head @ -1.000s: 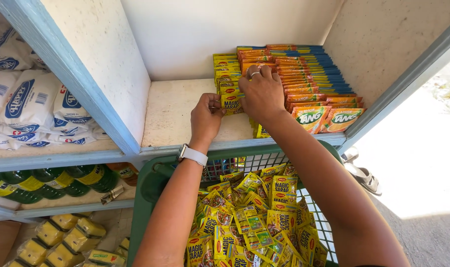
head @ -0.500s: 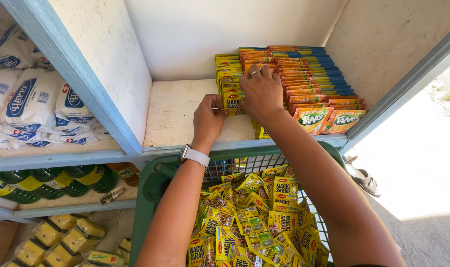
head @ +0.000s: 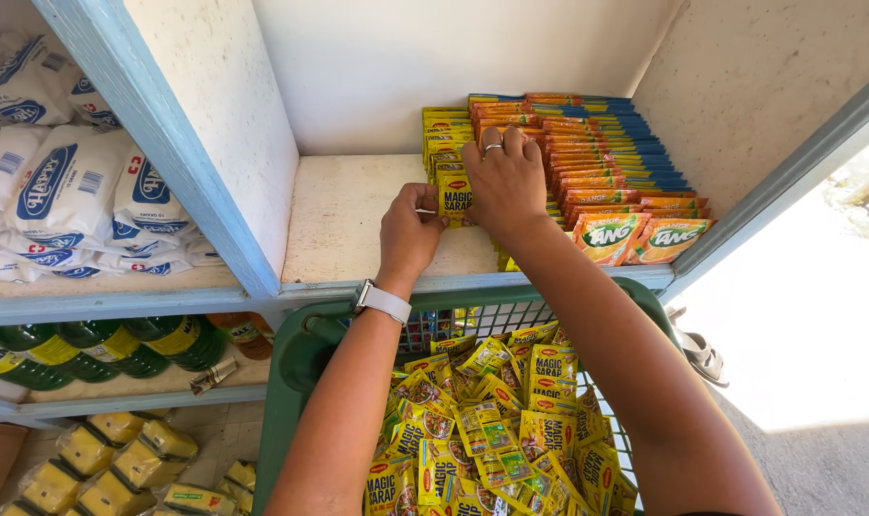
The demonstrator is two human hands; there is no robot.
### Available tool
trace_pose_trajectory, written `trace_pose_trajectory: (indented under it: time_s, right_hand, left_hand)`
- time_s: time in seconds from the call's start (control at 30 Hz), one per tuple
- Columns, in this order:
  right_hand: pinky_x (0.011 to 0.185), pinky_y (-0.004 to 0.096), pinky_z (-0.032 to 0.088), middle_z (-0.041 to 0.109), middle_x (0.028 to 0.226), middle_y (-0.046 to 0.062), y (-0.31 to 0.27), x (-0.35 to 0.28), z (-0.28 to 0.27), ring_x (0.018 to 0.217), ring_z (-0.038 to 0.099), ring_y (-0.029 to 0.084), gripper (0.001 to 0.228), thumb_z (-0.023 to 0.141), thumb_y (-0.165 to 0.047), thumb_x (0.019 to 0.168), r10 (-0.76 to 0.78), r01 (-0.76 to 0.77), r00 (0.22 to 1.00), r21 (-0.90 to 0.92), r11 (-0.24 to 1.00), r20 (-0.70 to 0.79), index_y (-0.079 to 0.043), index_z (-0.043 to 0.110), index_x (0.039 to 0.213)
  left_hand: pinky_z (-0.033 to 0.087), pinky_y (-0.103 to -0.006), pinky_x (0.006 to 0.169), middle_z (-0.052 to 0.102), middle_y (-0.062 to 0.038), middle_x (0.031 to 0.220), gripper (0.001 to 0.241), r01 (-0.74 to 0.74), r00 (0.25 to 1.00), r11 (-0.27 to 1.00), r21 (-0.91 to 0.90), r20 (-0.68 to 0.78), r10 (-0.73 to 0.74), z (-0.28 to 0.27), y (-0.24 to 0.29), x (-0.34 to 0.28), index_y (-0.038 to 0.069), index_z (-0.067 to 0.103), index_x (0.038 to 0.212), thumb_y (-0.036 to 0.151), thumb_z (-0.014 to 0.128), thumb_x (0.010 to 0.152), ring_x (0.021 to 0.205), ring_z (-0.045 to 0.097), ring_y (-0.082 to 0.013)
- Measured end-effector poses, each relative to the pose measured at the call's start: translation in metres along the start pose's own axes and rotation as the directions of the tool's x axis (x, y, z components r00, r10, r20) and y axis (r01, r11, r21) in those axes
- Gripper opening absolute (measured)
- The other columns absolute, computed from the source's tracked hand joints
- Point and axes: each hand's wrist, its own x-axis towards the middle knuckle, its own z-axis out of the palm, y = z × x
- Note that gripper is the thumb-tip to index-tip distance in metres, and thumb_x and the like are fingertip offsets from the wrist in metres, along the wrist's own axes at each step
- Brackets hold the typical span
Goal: Stocking seasoning and drink mix packets onto a store shelf from a plastic basket.
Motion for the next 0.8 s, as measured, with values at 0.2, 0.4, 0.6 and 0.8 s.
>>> trace_pose_trajectory:
  time_s: [0.2,0.4,0.6,0.8]
  right_hand:
    - [0.095,0.051,0.040,0.053,0.130,0.012,-0.006,0.000,0.000,0.128,0.045,0.035,0.098,0.091,-0.049,0.053,-0.152,0.144,0.987,-0.143,0.979,-0.046,-0.021,0.048,0.137]
    - [0.099,0.054,0.038,0.050,0.136,0.013,-0.013,0.004,0.009,0.139,0.039,0.036,0.083,0.082,-0.050,0.070,-0.174,0.164,0.984,-0.178,0.970,-0.044,-0.022,0.045,0.138]
    - [0.100,0.052,0.038,0.051,0.135,0.014,-0.014,0.004,0.015,0.137,0.040,0.035,0.086,0.084,-0.049,0.068,-0.171,0.160,0.984,-0.186,0.970,-0.043,-0.022,0.045,0.140]
    - [0.098,0.052,0.038,0.054,0.131,0.011,-0.015,-0.004,-0.019,0.134,0.041,0.034,0.091,0.088,-0.045,0.059,-0.127,0.122,0.991,-0.112,0.986,-0.037,-0.022,0.050,0.138]
  left_hand:
    - [0.058,-0.0332,0.077,0.076,-0.006,0.100,0.039,-0.009,1.000,1.000,0.001,-0.018,0.009,-0.001,0.001,-0.002,0.007,0.065,0.115,0.005,0.081,0.079,0.084,0.075,-0.0190]
    - [0.058,-0.0336,0.077,0.075,-0.006,0.100,0.041,-0.001,1.000,1.000,-0.007,-0.018,0.001,-0.001,-0.001,-0.001,0.007,0.065,0.116,0.006,0.081,0.079,0.084,0.075,-0.0197]
    - [0.058,-0.0339,0.075,0.076,-0.007,0.101,0.042,0.004,1.000,1.000,-0.001,0.009,-0.004,-0.001,-0.004,0.000,0.007,0.064,0.116,0.008,0.083,0.078,0.084,0.076,-0.0206]
    - [0.059,-0.0333,0.077,0.075,-0.006,0.102,0.041,0.010,1.000,0.996,-0.087,-0.021,-0.012,0.000,-0.014,0.003,0.007,0.063,0.116,-0.001,0.072,0.077,0.084,0.075,-0.0206]
